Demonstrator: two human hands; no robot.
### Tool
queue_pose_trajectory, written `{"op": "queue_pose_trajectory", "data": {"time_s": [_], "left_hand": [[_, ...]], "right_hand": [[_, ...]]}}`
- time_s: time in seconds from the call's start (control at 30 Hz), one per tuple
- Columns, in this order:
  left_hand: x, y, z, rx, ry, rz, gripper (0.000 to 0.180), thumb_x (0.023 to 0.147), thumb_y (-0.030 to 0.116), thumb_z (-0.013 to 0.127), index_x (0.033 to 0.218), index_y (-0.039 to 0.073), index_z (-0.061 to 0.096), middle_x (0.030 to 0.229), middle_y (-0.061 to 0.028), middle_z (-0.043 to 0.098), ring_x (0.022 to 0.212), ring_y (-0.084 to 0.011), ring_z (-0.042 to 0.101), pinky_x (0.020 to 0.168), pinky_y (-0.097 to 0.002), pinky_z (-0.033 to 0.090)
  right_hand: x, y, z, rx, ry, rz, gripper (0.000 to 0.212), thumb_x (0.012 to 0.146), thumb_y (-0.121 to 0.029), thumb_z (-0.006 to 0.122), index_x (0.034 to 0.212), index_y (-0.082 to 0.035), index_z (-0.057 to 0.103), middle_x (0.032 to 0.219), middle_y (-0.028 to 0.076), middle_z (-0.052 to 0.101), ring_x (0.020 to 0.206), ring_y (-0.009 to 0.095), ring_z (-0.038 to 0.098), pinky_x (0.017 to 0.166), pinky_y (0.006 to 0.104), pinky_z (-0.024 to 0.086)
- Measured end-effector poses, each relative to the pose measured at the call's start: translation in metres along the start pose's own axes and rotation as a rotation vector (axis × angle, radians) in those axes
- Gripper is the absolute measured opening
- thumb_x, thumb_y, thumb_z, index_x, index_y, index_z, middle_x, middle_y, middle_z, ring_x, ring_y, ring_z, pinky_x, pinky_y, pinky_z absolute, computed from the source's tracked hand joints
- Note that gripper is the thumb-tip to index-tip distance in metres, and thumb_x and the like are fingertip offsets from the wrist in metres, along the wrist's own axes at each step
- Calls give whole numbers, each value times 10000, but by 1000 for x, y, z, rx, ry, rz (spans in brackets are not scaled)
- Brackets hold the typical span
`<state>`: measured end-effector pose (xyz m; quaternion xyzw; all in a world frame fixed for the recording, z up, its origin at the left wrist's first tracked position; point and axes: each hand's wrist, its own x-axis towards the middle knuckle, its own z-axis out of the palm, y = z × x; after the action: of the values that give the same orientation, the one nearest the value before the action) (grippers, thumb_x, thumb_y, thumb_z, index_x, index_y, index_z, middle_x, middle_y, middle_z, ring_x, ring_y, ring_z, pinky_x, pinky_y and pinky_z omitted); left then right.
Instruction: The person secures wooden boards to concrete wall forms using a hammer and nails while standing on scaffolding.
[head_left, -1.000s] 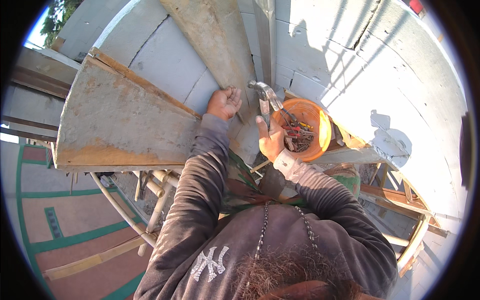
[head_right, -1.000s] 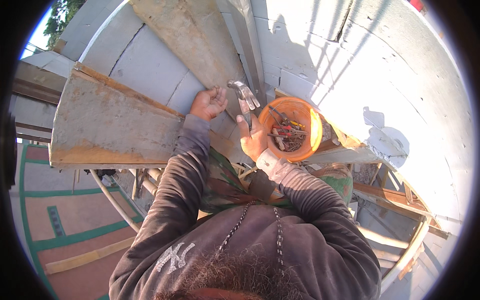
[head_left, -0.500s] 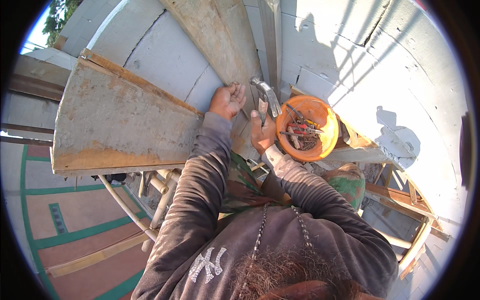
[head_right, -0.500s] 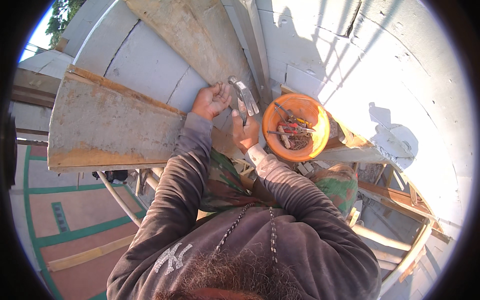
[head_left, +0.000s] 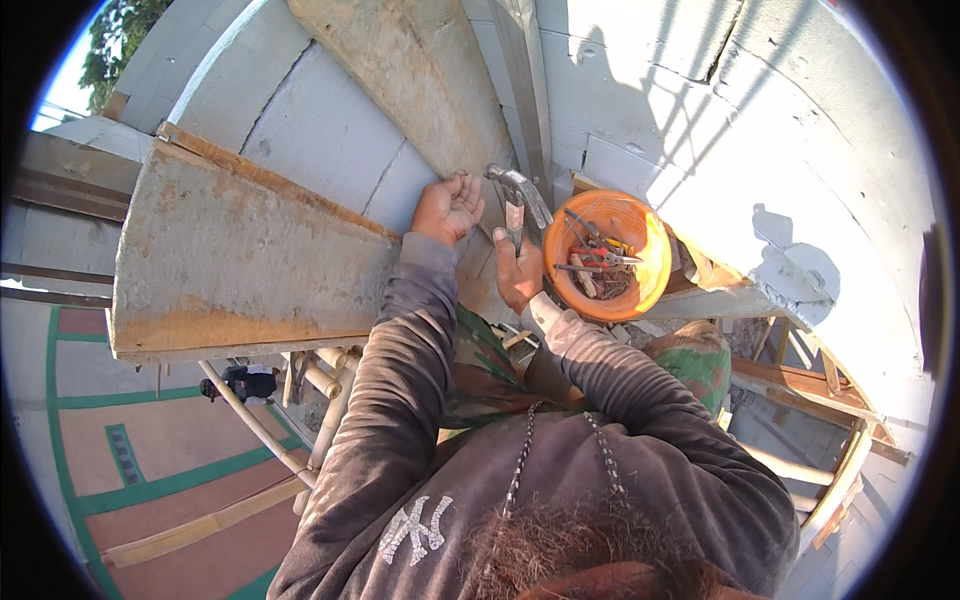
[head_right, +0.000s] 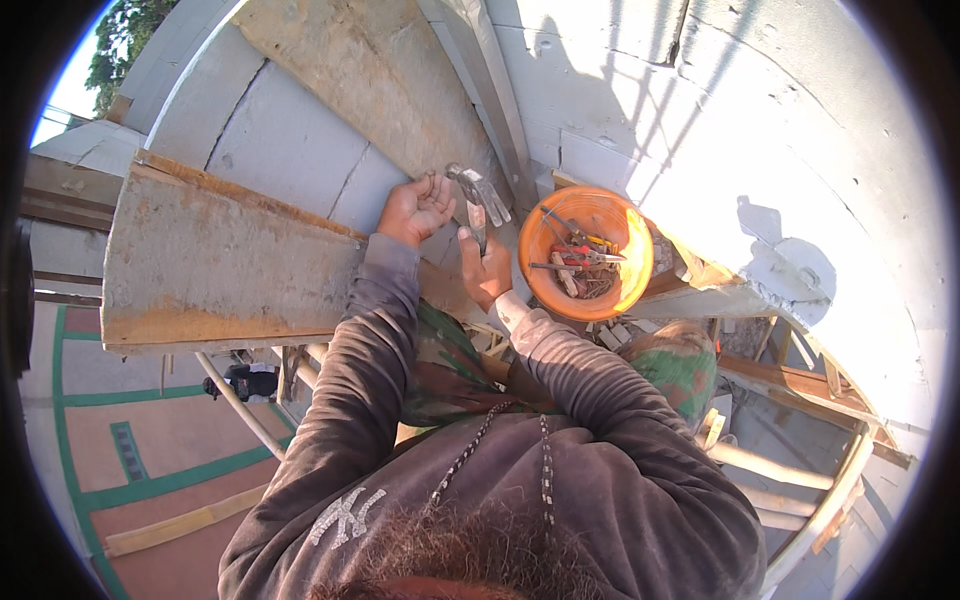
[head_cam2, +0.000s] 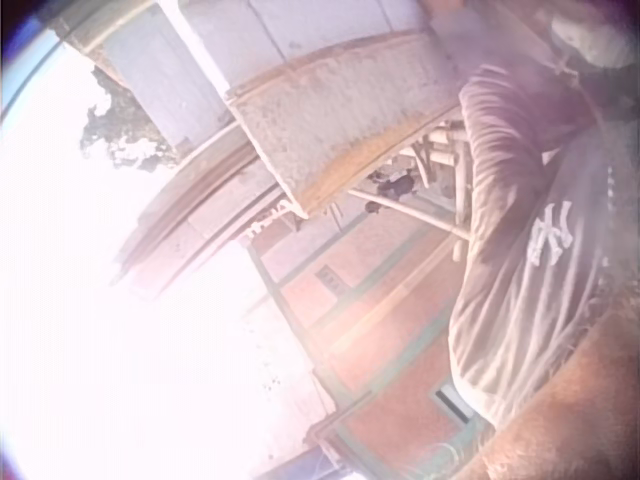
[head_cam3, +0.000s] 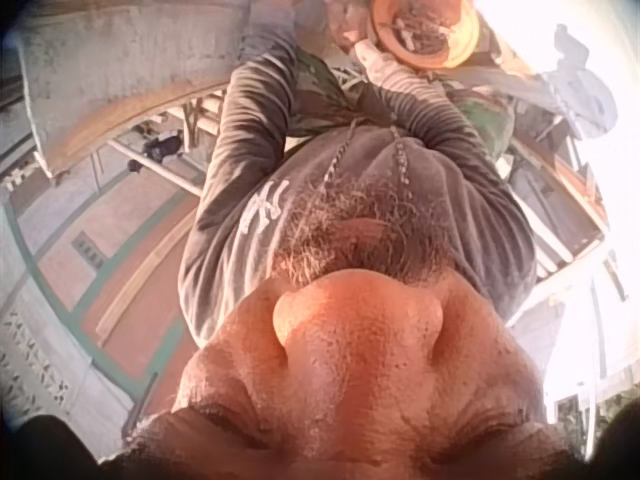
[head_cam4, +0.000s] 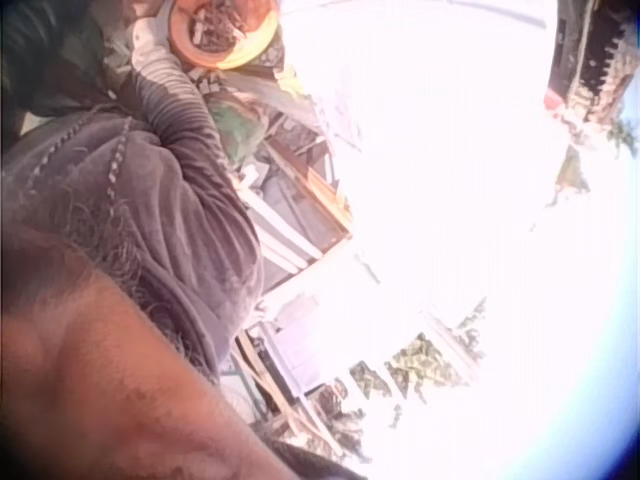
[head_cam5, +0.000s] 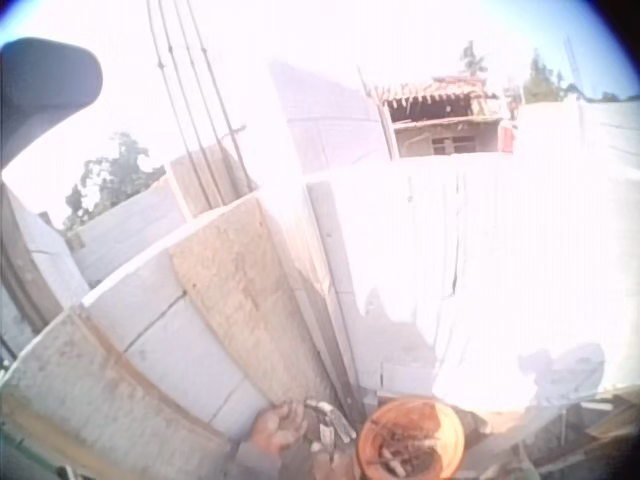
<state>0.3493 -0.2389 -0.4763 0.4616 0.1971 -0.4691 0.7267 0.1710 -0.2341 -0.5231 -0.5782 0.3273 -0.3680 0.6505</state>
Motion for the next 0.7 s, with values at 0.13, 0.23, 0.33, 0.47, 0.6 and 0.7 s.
{"op": "queue_pose_trajectory", "data": {"time_s": [0.13, 0.23, 0.33, 0.47, 0.6, 0.7], "left_hand": [[-4, 0, 3, 1, 16, -6, 204, 1069, 180, 528, 1242, 104, 606, 1289, -33, 614, 1253, -189, 583, 1147, -442, 327], [-5, 0, 3, -11, 18, -12, 182, 1065, 167, 522, 1213, 129, 622, 1267, -12, 619, 1224, -190, 594, 1151, -465, 318], [-3, 0, 2, 15, 19, 0, 176, 1064, 162, 520, 1200, 143, 629, 1282, 2, 612, 1219, -188, 593, 1151, -476, 311], [-2, 1, 2, -36, 30, -52, 259, 1066, 158, 509, 1305, 168, 609, 1381, 17, 594, 1310, -166, 560, 1170, -462, 268], [-6, 0, 4, 17, 12, -1, 265, 1067, 175, 513, 1315, 169, 607, 1397, 34, 584, 1325, -157, 550, 1168, -459, 268], [-8, -2, 5, 20, 22, -6, 273, 1068, 188, 515, 1326, 167, 602, 1409, 39, 581, 1333, -152, 545, 1170, -455, 265]], "right_hand": [[0, -7, -3, -161, -45, 45, 434, 1005, -378, 605, 913, 44, 655, 664, 133, 560, 650, 190, 517, 657, 401, 462], [3, -6, -2, -69, -30, 26, 472, 999, -413, 597, 918, 48, 658, 658, 155, 576, 623, 228, 518, 653, 406, 468], [8, -4, -1, -224, 0, 56, 507, 991, -442, 586, 927, 55, 662, 675, 201, 612, 632, 302, 588, 674, 427, 483], [9, -1, -6, -190, -57, 152, 550, 991, -475, 579, 902, 61, 665, 688, 216, 619, 675, 338, 623, 685, 450, 473], [27, 14, -9, -163, -26, 152, 600, 1006, -496, 549, 880, 79, 665, 734, 258, 626, 758, 399, 632, 730, 471, 469], [48, 38, 0, -97, 0, 185, 611, 1021, -526, 534, 804, 35, 642, 687, 155, 601, 672, 288, 584, 652, 425, 449]]}}
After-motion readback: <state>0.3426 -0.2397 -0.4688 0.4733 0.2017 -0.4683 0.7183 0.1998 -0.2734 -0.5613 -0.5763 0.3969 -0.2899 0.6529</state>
